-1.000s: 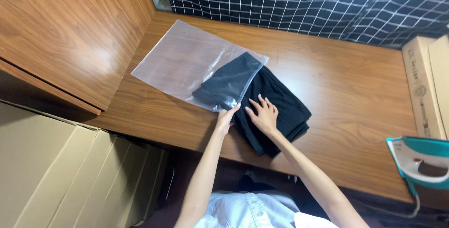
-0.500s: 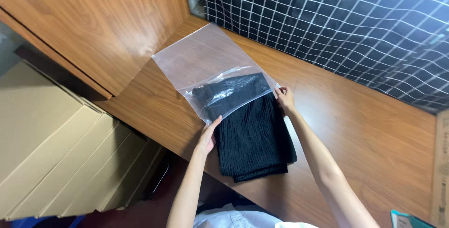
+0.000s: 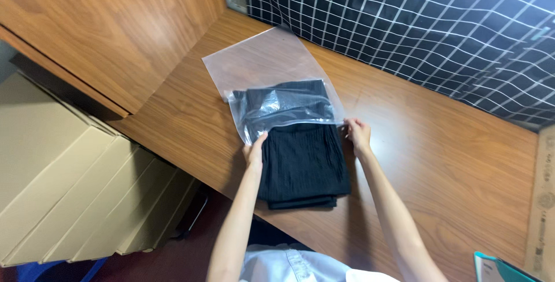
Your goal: The person folds a black garment by hand, slides it into a plastic bag, and places the bagged item into a cardboard box.
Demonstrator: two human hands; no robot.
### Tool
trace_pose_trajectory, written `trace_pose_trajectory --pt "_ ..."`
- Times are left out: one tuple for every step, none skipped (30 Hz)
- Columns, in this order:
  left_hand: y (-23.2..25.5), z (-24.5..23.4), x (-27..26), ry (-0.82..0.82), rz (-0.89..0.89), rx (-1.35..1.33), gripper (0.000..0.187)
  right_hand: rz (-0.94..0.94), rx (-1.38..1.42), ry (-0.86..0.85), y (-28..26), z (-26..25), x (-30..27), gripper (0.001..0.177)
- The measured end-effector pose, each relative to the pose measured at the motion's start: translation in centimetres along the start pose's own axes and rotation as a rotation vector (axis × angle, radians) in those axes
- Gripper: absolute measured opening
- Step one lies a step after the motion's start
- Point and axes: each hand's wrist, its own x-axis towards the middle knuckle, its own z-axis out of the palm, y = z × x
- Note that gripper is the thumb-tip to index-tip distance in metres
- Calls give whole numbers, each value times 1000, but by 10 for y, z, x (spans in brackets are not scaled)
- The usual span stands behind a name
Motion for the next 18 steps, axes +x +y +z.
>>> trace_pose_trajectory --pt "3 0 -3 -7 -3 5 78 2 0 9 -4 -10 -21 14" --pt "6 0 -6 -20 3 18 78 26 25 -26 -9 -19 -43 14" --pt "9 -1 -8 -33 8 32 79 50 49 -61 -14 -26 -66 16" --pt "11 -2 -14 -41 5 37 79 53 49 -51 -20 -34 -83 16" --pt "14 -2 -18 -66 8 63 77 51 88 -107 -26 -39 -99 18" --pt "17 -3 -22 -91 12 89 75 47 127 -164 -31 -45 -116 21" --pt "27 -1 -40 -101 13 95 75 47 130 -153 -37 -50 -127 21" --pt "38 1 -56 -139 -9 136 79 31 154 -218 -44 -54 -138 22" --pt "49 2 -72 -179 -30 179 83 14 178 -282 -50 -57 -150 24" --pt "44 6 -64 -190 -27 187 83 12 184 -269 -42 -65 -154 24" --pt "39 11 -55 -278 -14 147 72 51 202 -295 -34 -73 -158 19" --pt "35 16 -47 -367 -2 106 62 90 222 -322 -26 -81 -163 15" --pt "31 23 -42 -389 2 121 62 85 233 -298 -16 -90 -163 15" --pt "28 29 -38 -419 31 139 58 76 222 -137 -6 -99 -163 11" --pt "24 35 -35 -451 57 156 53 70 209 26 4 -108 -167 7" --pt "16 43 -21 -474 58 171 53 68 218 52 7 -103 -170 7" --pt "8 50 -8 -476 65 160 54 57 72 26 11 -98 -174 10" --pt "0 58 6 -479 72 149 56 48 -73 -1 15 -92 -176 15"
